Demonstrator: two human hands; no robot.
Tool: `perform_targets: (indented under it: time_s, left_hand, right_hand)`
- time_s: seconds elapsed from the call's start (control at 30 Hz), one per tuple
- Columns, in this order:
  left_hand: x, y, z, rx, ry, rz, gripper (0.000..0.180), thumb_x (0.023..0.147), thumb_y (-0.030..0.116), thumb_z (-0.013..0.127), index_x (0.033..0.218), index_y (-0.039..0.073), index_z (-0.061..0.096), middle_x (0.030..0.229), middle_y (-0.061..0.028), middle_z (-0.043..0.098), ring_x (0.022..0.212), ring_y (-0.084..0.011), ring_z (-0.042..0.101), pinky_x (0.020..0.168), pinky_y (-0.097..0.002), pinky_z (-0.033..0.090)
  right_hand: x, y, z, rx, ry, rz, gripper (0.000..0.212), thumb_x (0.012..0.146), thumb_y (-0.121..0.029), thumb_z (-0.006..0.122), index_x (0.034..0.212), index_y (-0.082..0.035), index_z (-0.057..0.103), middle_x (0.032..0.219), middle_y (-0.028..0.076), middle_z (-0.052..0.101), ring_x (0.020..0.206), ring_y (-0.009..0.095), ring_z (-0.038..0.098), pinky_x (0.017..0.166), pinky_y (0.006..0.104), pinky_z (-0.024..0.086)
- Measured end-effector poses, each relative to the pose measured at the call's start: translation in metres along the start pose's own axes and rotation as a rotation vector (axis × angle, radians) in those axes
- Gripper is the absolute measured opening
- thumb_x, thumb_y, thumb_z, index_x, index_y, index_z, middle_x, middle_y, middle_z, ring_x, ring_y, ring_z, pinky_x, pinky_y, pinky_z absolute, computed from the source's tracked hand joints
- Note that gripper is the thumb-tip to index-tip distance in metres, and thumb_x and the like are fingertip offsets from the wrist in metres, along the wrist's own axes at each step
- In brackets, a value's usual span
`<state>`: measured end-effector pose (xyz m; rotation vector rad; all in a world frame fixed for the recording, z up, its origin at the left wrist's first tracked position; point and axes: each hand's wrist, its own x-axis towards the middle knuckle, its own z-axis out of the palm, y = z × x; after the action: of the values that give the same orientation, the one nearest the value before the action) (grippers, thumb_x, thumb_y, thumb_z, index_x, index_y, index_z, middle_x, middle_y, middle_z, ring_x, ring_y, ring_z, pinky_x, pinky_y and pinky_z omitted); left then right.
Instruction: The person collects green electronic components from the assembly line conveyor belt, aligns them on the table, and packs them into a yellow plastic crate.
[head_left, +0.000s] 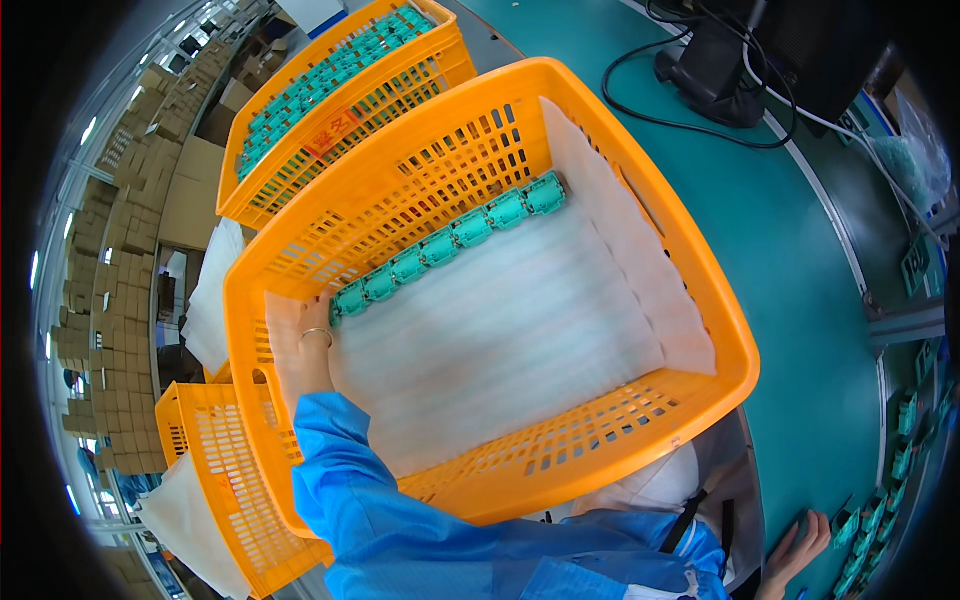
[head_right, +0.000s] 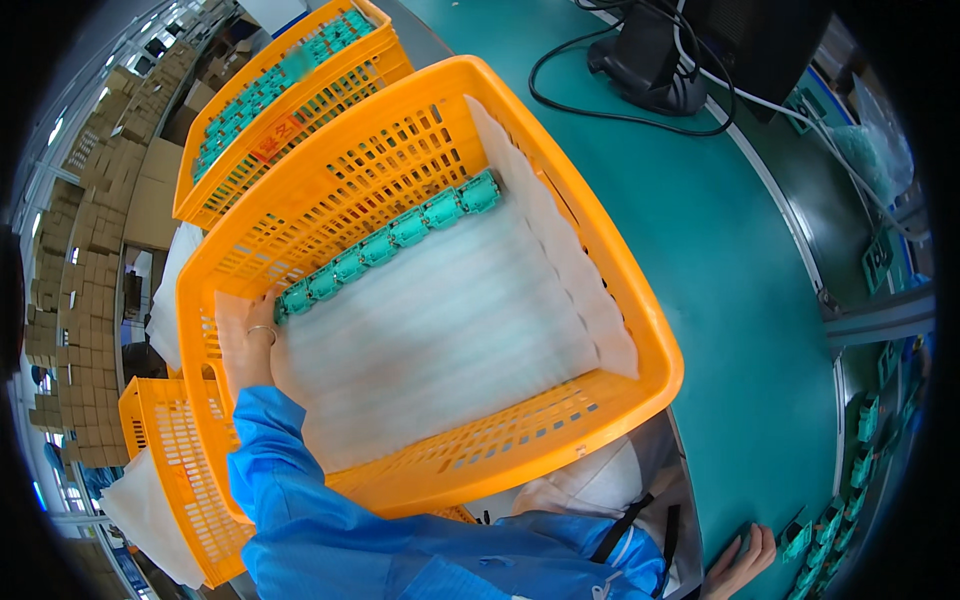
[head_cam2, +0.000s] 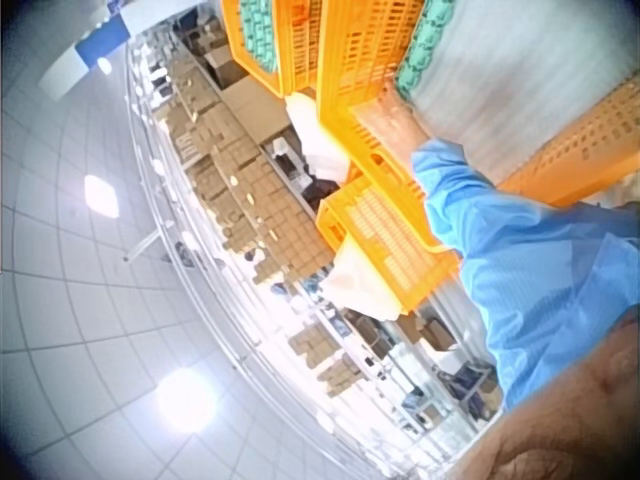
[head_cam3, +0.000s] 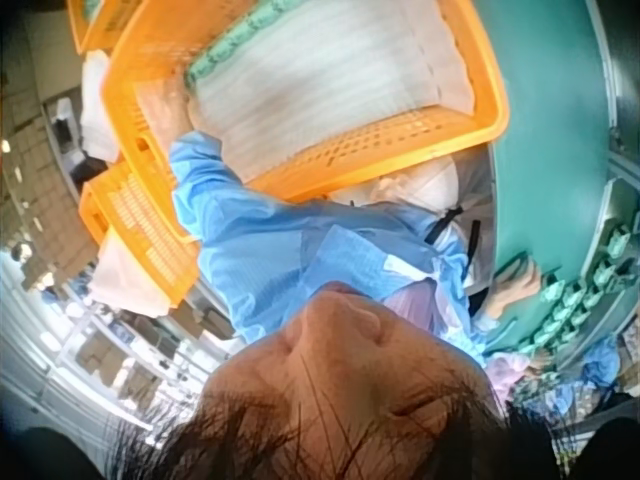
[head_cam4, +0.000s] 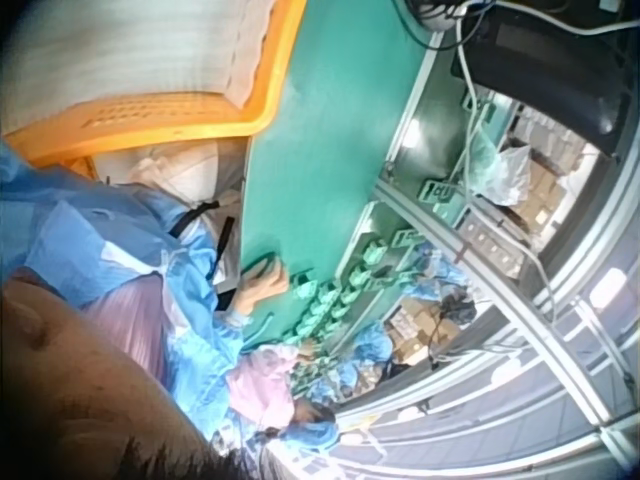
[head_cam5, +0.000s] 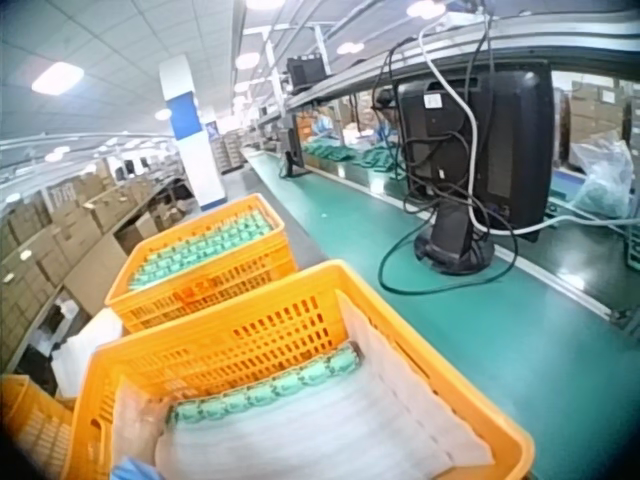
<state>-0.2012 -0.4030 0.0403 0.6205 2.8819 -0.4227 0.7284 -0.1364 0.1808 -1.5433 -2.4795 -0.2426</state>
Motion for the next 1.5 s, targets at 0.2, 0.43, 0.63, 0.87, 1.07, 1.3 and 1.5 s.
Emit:
perform_targets:
  time_s: [0.2,0.43,0.63,0.87,1.07,1.3,1.5]
  left_hand:
    - [0.005,0.016,0.021,0.141,0.276,0.047,0.031,0.096,0.006,0.054,0.127,0.014,0.057,0.129,-0.0138,0.061,0.124,-0.0417,0.056,0.105,-0.0441,0.049]
    - [0.026,-0.018,0.032,-0.017,0.188,-0.027,0.020,0.098,0.012,0.053,0.118,0.012,0.055,0.121,-0.0151,0.061,0.120,-0.0372,0.058,0.092,-0.0455,0.056]
    - [0.026,0.001,0.049,0.069,0.314,0.119,0.016,0.100,0.013,0.051,0.115,0.010,0.054,0.120,-0.0170,0.060,0.117,-0.0374,0.059,0.089,-0.0469,0.055]
    - [0.032,0.024,0.061,-0.574,0.034,-0.368,0.051,0.100,0.043,0.041,0.133,0.006,0.052,0.137,-0.0242,0.058,0.120,-0.0434,0.058,0.098,-0.0520,0.049]
    - [0.051,-0.008,0.057,-0.615,0.071,-0.180,0.064,0.098,0.053,0.038,0.131,0.003,0.060,0.131,-0.0320,0.061,0.118,-0.0478,0.058,0.100,-0.0514,0.045]
    - [0.037,-0.002,0.075,-0.066,0.107,0.205,0.053,0.100,0.043,0.045,0.129,0.003,0.063,0.134,-0.0289,0.062,0.119,-0.0448,0.060,0.100,-0.0479,0.047]
    - [0.044,0.002,-0.028,0.591,0.034,0.067,0.047,0.097,0.037,0.064,0.135,0.008,0.065,0.133,-0.0166,0.068,0.125,-0.0330,0.065,0.099,-0.0450,0.053]
  right_hand:
    - [0.000,-0.004,-0.004,-0.045,-0.030,0.024,0.034,0.100,-0.003,0.054,0.134,0.004,0.054,0.134,0.025,0.053,0.119,0.043,0.051,0.102,0.0508,0.039]
    - [0.000,0.000,-0.001,0.002,-0.017,0.006,0.035,0.100,-0.001,0.056,0.134,0.004,0.054,0.134,0.024,0.053,0.119,0.043,0.052,0.102,0.0508,0.040]
    - [0.001,-0.005,-0.007,-0.013,0.000,0.008,0.035,0.098,-0.001,0.057,0.133,0.004,0.056,0.132,0.024,0.054,0.117,0.042,0.053,0.101,0.0509,0.040]
    - [0.006,-0.019,-0.012,-0.047,0.004,-0.024,0.034,0.098,0.000,0.057,0.132,0.003,0.056,0.132,0.024,0.055,0.118,0.042,0.053,0.101,0.0509,0.041]
    - [0.003,-0.018,-0.011,-0.009,0.044,0.026,0.036,0.095,0.002,0.060,0.131,0.003,0.057,0.130,0.023,0.056,0.117,0.043,0.053,0.102,0.0511,0.042]
    - [0.010,-0.021,-0.016,0.000,0.096,0.033,0.038,0.086,0.003,0.067,0.123,0.001,0.060,0.122,0.022,0.059,0.112,0.042,0.056,0.098,0.0512,0.044]
    - [0.021,-0.020,-0.009,0.196,0.154,-0.022,0.043,0.077,0.001,0.074,0.117,-0.002,0.061,0.117,0.019,0.060,0.104,0.040,0.058,0.092,0.0513,0.046]
